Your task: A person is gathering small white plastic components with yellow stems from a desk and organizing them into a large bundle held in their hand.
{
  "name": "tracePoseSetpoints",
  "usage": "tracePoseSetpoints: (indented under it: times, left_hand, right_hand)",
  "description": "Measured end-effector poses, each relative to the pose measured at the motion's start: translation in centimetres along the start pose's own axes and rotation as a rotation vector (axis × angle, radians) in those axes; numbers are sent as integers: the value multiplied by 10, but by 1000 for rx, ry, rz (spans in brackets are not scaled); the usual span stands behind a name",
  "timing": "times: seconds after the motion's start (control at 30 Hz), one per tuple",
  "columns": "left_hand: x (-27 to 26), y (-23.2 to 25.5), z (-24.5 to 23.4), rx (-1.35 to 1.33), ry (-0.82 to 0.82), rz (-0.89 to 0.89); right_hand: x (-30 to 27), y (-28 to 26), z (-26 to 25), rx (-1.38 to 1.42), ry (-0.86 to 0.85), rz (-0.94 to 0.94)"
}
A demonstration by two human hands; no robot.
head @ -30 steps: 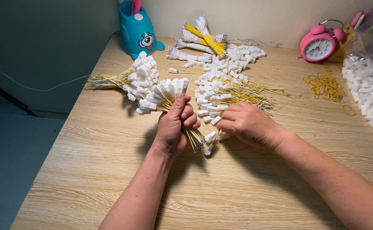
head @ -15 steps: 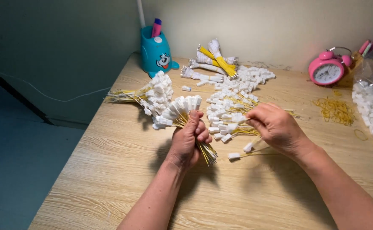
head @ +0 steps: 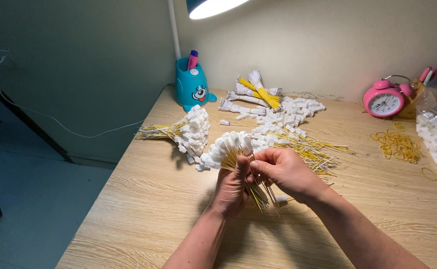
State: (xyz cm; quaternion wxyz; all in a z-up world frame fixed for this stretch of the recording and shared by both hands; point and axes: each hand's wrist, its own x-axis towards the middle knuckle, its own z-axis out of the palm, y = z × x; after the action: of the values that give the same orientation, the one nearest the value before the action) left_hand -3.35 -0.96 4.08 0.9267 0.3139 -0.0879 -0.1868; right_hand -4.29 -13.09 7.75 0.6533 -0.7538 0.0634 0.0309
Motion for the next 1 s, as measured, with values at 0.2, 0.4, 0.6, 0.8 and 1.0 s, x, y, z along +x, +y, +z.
tracePoseSetpoints:
  times: [0.2, 0.4, 0.6, 0.8, 1.0]
  left_hand:
    - [13, -19, -13, 43, 70, 48]
    - [11, -25, -11, 106, 72, 35]
    - [21, -30, -27, 66, 233, 29]
    - [2, -5, 10, 176, 245, 42]
    - [6, -7, 6, 110, 115, 34]
  right_hand:
    - [-12, -18, 2, -155, 48, -20]
    - [-2, 2, -3, -89, 49, 31]
    - [-8, -16, -4, -29, 118, -34]
    - [-9, -28, 0, -120, 90, -68]
    - [-4, -29, -5, -150, 45, -46]
